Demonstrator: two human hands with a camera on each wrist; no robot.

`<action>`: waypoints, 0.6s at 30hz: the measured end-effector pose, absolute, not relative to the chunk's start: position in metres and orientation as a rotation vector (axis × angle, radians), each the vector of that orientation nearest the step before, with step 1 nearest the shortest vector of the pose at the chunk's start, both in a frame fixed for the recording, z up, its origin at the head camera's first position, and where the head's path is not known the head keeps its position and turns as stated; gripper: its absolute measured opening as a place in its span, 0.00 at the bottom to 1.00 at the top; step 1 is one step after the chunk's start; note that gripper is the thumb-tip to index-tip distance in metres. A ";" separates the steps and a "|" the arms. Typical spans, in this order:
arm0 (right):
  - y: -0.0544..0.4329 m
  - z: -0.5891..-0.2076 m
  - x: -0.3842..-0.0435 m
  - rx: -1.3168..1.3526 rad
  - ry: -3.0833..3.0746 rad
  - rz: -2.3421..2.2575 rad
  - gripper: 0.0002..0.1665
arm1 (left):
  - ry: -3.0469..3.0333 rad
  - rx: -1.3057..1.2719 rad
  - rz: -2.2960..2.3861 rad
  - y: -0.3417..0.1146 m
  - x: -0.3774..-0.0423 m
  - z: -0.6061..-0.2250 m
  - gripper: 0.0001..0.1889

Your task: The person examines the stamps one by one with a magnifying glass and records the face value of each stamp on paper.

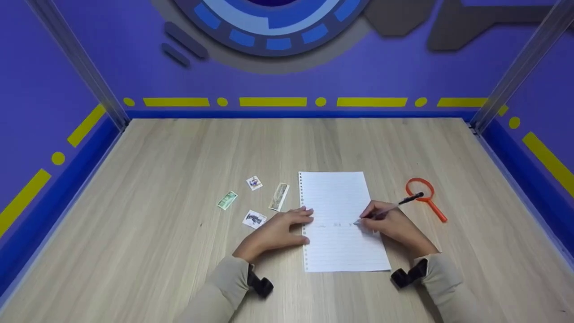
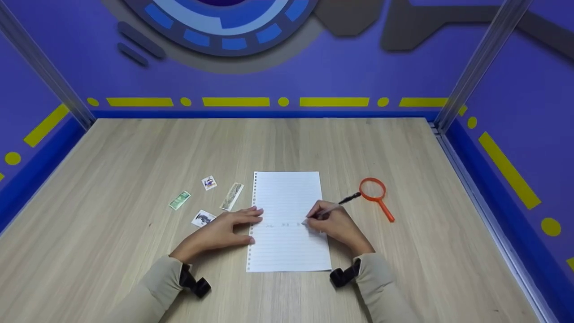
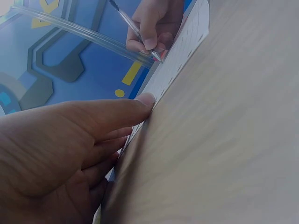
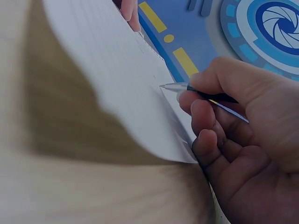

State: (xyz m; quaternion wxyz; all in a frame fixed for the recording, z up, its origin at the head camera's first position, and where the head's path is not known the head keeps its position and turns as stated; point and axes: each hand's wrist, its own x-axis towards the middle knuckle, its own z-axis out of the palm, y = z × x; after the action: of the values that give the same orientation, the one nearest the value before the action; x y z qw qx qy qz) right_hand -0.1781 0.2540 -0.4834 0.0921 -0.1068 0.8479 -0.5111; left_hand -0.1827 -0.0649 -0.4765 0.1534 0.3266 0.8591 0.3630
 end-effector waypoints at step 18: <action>0.250 -0.483 -0.178 -0.235 2.553 -1.518 0.05 | 2.453 0.983 1.079 -0.066 -0.183 -0.476 0.29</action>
State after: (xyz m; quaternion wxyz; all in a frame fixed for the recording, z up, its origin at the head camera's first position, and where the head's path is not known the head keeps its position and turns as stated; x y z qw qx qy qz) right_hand -0.1775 0.2502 -0.4827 0.0811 -0.0787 0.8540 -0.5079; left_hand -0.1828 -0.0656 -0.4764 0.1430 0.3409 0.8505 0.3741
